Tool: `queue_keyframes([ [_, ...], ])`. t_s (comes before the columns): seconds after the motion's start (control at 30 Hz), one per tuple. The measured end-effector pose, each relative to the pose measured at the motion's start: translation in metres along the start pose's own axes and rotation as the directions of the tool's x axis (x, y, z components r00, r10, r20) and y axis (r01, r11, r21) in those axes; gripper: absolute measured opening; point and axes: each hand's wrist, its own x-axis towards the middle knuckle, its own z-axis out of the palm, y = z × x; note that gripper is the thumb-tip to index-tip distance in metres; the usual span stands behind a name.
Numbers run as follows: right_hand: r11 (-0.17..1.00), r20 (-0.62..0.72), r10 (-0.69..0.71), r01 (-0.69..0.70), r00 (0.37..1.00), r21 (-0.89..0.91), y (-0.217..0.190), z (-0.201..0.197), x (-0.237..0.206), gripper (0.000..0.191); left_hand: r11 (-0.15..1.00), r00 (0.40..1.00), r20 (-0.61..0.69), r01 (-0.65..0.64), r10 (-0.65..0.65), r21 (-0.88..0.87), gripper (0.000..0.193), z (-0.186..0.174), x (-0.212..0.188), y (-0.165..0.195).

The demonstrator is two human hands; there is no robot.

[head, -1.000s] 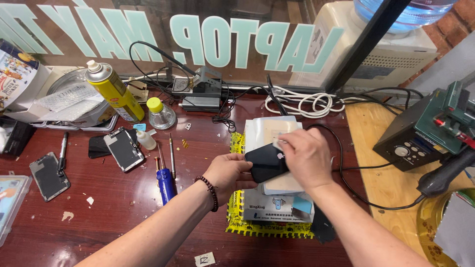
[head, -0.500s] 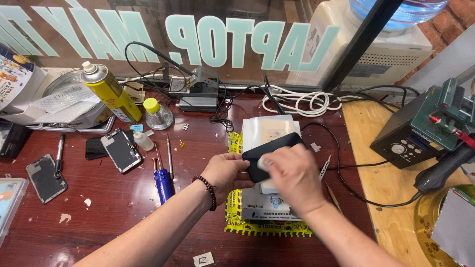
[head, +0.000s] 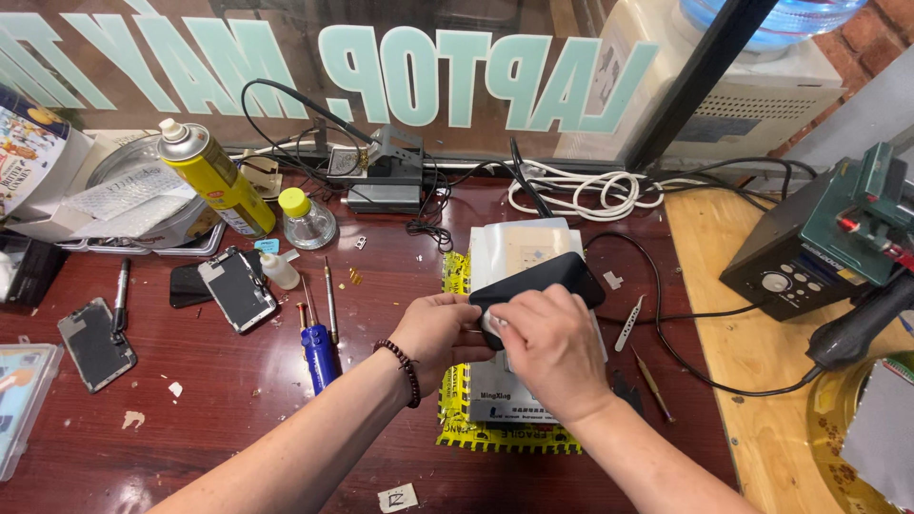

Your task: The person repairs a smartphone at a workbench. They open the phone, work on its internal components by hand, wipe the screen with a cloth, power the phone on to test it, and press the screen assembly back into place.

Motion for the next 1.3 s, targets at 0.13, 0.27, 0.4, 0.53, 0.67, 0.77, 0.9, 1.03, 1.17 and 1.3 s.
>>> queue_keyframes([
  [0.13, 0.988, -0.084, 0.101, -0.110, 0.991, -0.108, 0.023, 0.014, 0.026, 0.006, 0.999, 1.000, -0.009, -0.021, 0.021, 0.044, 0.011, 0.002, -0.004, 0.000],
  [0.27, 0.930, -0.192, 0.203, -0.250, 0.960, -0.268, 0.068, -0.009, 0.021, 0.009, 0.993, 0.999, -0.042, -0.012, 0.017, 0.114, 0.011, 0.007, -0.008, 0.003],
  [0.4, 0.907, -0.072, 0.315, -0.323, 0.946, -0.270, 0.052, -0.016, -0.012, 0.012, 0.991, 0.999, -0.053, 0.007, 0.001, 0.136, 0.011, 0.008, -0.011, 0.005],
  [0.53, 0.986, -0.044, 0.122, -0.126, 0.992, -0.113, 0.009, 0.000, -0.015, 0.010, 0.994, 0.999, -0.035, -0.008, 0.011, 0.108, 0.012, 0.008, -0.010, 0.003],
  [0.67, 0.976, -0.058, 0.152, -0.159, 0.987, -0.146, 0.025, -0.011, 0.020, 0.008, 0.995, 0.999, -0.045, -0.008, 0.012, 0.100, 0.014, 0.006, -0.007, 0.001],
  [0.77, 0.951, -0.137, 0.188, -0.215, 0.973, -0.221, 0.041, -0.017, 0.040, 0.007, 0.995, 0.999, -0.038, 0.012, -0.009, 0.099, 0.014, 0.004, -0.005, 0.000],
  [0.9, 0.990, -0.081, 0.085, -0.093, 0.993, -0.105, 0.013, 0.012, 0.035, 0.004, 0.997, 0.999, -0.027, -0.014, 0.016, 0.078, 0.017, 0.004, -0.003, -0.002],
  [1.03, 1.000, -0.016, -0.008, 0.008, 1.000, -0.009, 0.009, 0.009, 0.027, 0.004, 0.996, 0.999, -0.049, -0.010, 0.014, 0.087, 0.018, 0.005, -0.004, -0.004],
  [1.17, 0.972, -0.074, 0.169, -0.179, 0.983, -0.153, 0.039, -0.022, 0.038, 0.005, 0.998, 1.000, -0.030, 0.005, -0.003, 0.064, 0.017, 0.006, -0.002, -0.004],
  [1.3, 0.997, -0.038, 0.059, -0.061, 0.998, -0.052, 0.014, 0.003, 0.038, 0.005, 0.999, 1.000, 0.001, -0.003, 0.003, 0.053, 0.015, 0.004, -0.001, -0.005],
])
